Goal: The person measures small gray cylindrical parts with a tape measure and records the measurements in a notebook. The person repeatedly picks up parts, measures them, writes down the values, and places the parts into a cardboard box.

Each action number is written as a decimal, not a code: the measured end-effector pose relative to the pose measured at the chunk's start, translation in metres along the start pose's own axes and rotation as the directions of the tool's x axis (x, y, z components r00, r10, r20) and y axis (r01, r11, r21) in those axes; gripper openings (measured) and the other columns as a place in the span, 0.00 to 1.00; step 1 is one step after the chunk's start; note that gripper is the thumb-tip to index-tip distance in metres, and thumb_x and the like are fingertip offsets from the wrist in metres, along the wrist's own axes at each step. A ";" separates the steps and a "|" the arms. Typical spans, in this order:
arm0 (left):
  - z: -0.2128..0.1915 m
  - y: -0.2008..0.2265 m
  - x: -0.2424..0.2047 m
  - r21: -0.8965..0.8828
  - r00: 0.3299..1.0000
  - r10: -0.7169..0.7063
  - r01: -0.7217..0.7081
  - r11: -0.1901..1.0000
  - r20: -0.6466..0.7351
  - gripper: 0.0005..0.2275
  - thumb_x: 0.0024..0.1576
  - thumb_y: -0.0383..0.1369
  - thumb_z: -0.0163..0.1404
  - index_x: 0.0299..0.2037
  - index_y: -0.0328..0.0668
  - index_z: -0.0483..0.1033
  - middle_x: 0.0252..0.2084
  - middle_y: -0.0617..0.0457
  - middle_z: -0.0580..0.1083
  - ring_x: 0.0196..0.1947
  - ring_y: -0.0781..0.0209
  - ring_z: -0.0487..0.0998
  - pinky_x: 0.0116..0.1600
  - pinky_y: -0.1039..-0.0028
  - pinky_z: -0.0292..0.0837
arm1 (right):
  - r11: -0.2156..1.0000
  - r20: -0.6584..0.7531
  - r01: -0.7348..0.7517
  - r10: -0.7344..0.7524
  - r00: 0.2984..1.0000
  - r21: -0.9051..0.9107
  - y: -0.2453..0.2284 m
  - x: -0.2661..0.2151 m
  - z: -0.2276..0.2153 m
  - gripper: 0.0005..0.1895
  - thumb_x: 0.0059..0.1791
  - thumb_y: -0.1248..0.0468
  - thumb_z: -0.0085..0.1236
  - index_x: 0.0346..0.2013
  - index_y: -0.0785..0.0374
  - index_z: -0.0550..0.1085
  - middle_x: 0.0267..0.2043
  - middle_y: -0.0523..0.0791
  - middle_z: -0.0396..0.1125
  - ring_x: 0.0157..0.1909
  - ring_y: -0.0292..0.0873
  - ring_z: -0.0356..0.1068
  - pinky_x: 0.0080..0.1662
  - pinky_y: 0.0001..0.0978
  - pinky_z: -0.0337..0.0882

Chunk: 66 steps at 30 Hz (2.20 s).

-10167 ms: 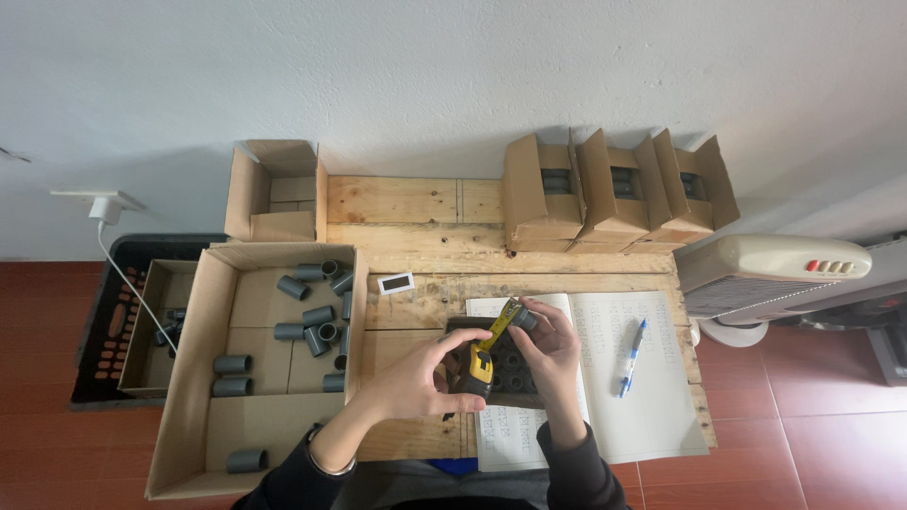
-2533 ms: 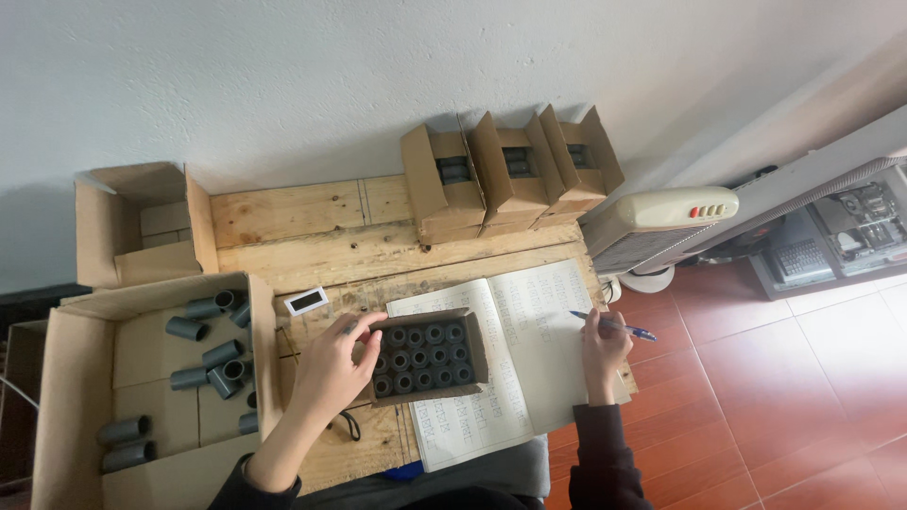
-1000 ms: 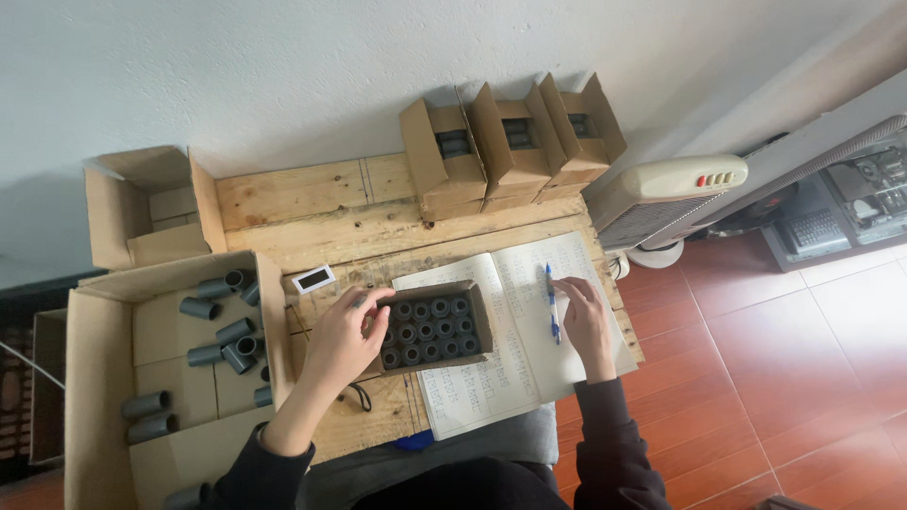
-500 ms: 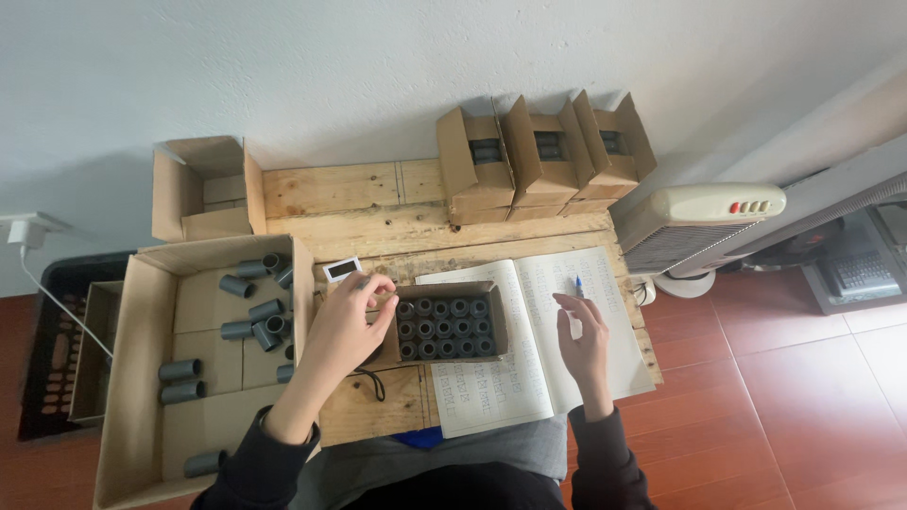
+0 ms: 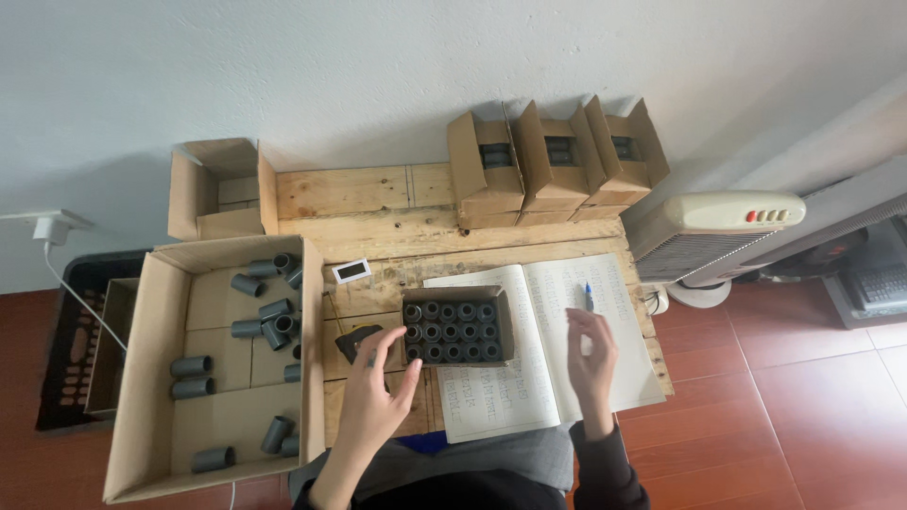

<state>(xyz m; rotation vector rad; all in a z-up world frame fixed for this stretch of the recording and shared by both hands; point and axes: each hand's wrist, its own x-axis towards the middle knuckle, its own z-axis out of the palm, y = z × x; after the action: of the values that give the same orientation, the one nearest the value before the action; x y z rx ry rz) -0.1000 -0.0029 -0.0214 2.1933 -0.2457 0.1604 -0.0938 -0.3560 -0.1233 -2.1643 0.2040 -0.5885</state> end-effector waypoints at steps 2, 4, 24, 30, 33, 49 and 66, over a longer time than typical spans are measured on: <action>0.005 -0.003 0.000 -0.001 0.999 0.031 -0.031 1.000 0.025 0.20 0.61 0.44 0.50 0.59 0.45 0.70 0.55 0.47 0.74 0.55 0.52 0.77 0.57 0.63 0.75 | 0.995 0.074 0.077 -0.082 0.994 0.070 -0.023 -0.008 0.018 0.10 0.55 0.68 0.48 0.48 0.63 0.76 0.48 0.48 0.75 0.47 0.41 0.74 0.50 0.31 0.75; 0.012 -0.010 -0.002 -0.006 0.997 0.060 -0.060 0.998 0.053 0.20 0.61 0.45 0.49 0.59 0.44 0.71 0.55 0.47 0.75 0.56 0.51 0.76 0.58 0.63 0.74 | 0.979 0.144 0.145 -0.166 0.976 0.143 -0.053 -0.015 0.026 0.11 0.55 0.66 0.47 0.47 0.62 0.77 0.46 0.48 0.75 0.47 0.41 0.75 0.51 0.32 0.76; 0.052 -0.039 0.033 0.391 0.994 0.076 -0.099 0.915 0.076 0.47 0.50 0.30 0.64 0.77 0.67 0.44 0.71 0.31 0.56 0.61 0.44 0.70 0.61 0.58 0.73 | 0.985 0.565 0.175 -0.144 0.813 0.000 -0.104 0.031 0.042 0.29 0.47 0.57 0.68 0.59 0.51 0.65 0.56 0.46 0.55 0.47 0.45 0.68 0.49 0.38 0.76; 0.069 -0.066 0.019 0.561 0.975 0.075 -0.183 0.807 0.210 0.28 0.62 0.40 0.49 0.73 0.57 0.57 0.78 0.48 0.47 0.76 0.46 0.50 0.70 0.47 0.52 | 0.793 0.612 0.608 -0.462 0.642 -0.038 -0.104 0.028 0.038 0.12 0.55 0.56 0.51 0.48 0.60 0.70 0.70 0.48 0.61 0.72 0.52 0.59 0.63 0.46 0.62; 0.065 -0.061 0.014 0.649 0.973 0.127 -0.224 0.727 0.194 0.28 0.65 0.44 0.41 0.76 0.55 0.50 0.79 0.50 0.47 0.76 0.50 0.50 0.69 0.50 0.52 | 0.656 0.711 0.739 -0.444 0.545 -0.157 -0.098 0.022 0.038 0.42 0.53 0.32 0.43 0.76 0.46 0.54 0.79 0.51 0.45 0.76 0.55 0.48 0.67 0.53 0.54; -0.014 -0.016 -0.030 0.241 0.981 0.152 -0.178 0.954 0.123 0.23 0.63 0.36 0.47 0.70 0.46 0.63 0.71 0.40 0.57 0.67 0.42 0.64 0.61 0.52 0.70 | 0.878 0.356 0.181 -0.013 0.934 -0.443 -0.129 0.011 0.122 0.49 0.43 0.32 0.57 0.75 0.38 0.54 0.62 0.57 0.51 0.57 0.60 0.58 0.57 0.57 0.63; -0.045 -0.055 -0.076 0.140 0.967 0.131 -0.164 0.977 0.216 0.22 0.63 0.36 0.48 0.69 0.55 0.64 0.69 0.48 0.58 0.51 0.57 0.76 0.43 0.69 0.79 | 0.629 0.357 0.487 -0.332 0.873 -0.606 -0.135 0.073 0.241 0.42 0.55 0.35 0.35 0.77 0.55 0.51 0.74 0.64 0.48 0.73 0.67 0.49 0.67 0.64 0.56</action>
<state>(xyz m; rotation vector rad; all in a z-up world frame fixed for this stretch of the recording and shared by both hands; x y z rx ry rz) -0.1621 0.0743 -0.0534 2.3495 -0.5304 0.0352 0.0781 -0.1269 -0.1173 -3.0280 -0.2613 -0.5805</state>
